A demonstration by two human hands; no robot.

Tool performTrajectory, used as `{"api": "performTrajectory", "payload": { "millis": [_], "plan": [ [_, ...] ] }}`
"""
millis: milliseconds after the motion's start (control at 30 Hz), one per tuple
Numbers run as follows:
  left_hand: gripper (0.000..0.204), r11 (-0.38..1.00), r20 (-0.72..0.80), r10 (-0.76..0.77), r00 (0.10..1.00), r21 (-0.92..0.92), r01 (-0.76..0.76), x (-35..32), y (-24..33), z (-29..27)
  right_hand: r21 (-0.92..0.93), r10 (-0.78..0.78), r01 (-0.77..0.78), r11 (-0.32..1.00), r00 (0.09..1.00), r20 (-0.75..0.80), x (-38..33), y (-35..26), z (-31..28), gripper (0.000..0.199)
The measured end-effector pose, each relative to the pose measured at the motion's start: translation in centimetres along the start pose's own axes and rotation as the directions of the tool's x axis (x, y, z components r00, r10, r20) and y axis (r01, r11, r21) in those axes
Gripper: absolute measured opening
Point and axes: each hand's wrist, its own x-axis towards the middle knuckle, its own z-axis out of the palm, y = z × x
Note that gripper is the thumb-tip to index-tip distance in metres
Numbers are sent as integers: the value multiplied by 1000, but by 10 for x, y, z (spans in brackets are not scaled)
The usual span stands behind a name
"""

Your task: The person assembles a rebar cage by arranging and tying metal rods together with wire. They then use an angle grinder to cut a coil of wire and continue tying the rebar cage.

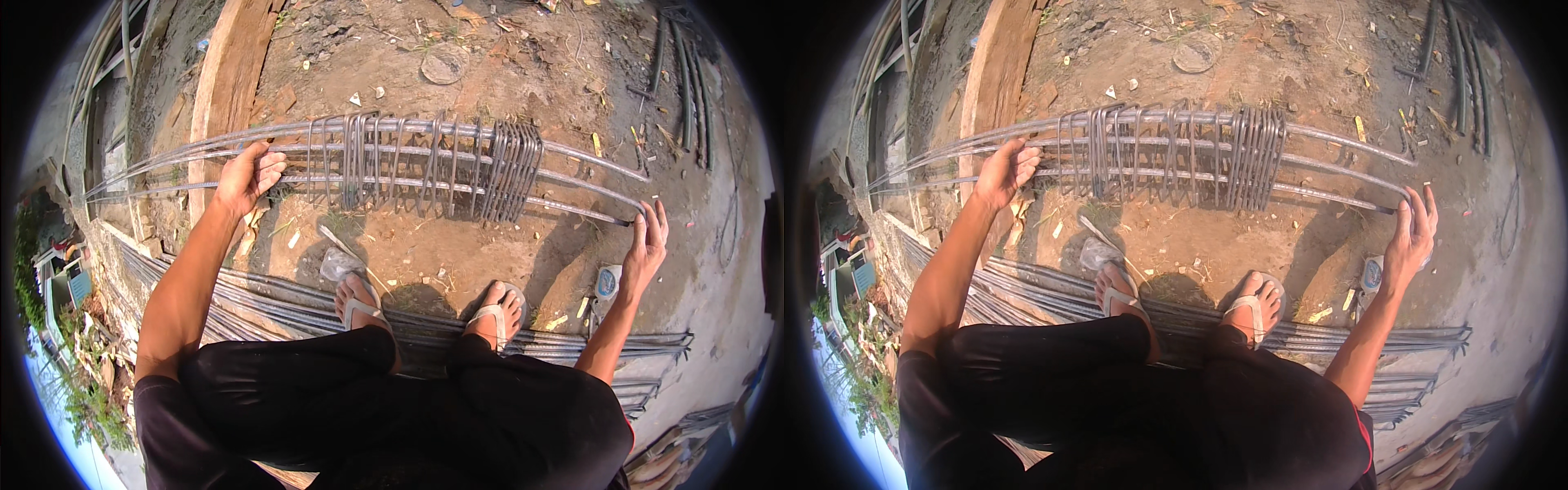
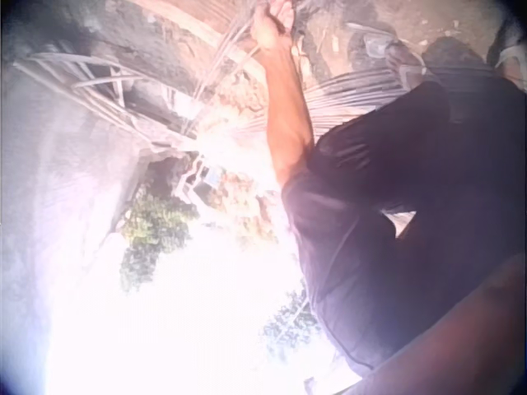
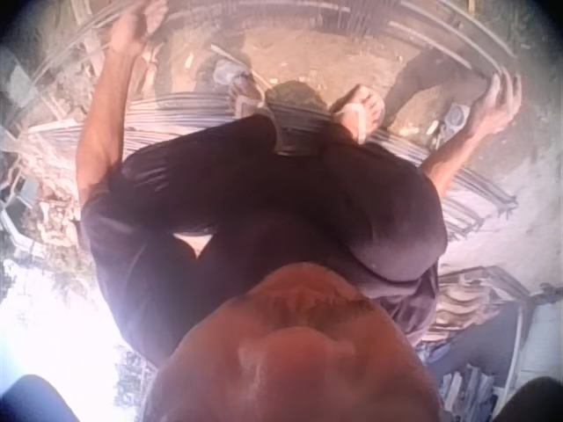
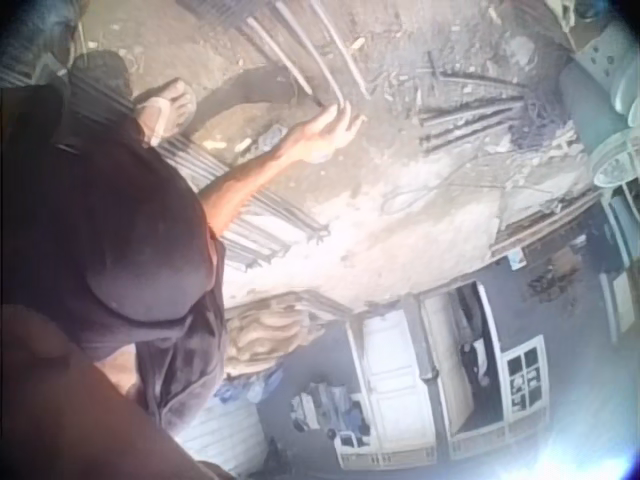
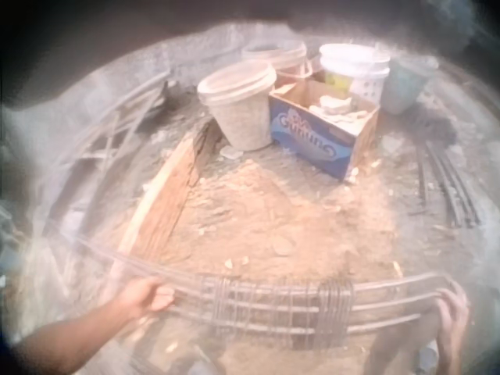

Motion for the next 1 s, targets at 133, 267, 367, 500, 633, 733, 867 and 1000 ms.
{"api": "performTrajectory", "payload": {
  "millis": [133,267,367,500,633,733,867,1000],
  "plan": [
    [33,977,6,-33,999,213,31,-9,10,14,-200,-11,11,980,1000,0,11,2,-7,31],
    [39,944,73,-54,996,328,27,-17,9,-1,-203,-133,100,974,979,-156,10,-38,1,33],
    [37,901,184,-113,976,434,23,-32,12,3,-149,-181,146,978,949,-258,-12,-79,8,28],
    [34,777,168,-150,974,629,12,-42,11,1,51,-183,184,982,983,-34,-53,-114,37,25],
    [31,71,324,122,938,940,-334,-42,22,-27,-118,-384,383,916,923,17,-32,-123,52,27],
    [31,512,121,76,990,847,-143,-45,16,-47,-176,-435,478,861,869,234,-1,-114,47,28],
    [34,850,-95,64,993,527,-4,-51,-26,-73,-276,-445,549,789,820,361,6,-122,50,29],
    [39,986,-155,150,976,-45,-159,-41,-78,-77,-326,-486,601,730,792,370,7,-122,55,25]
  ]
}}
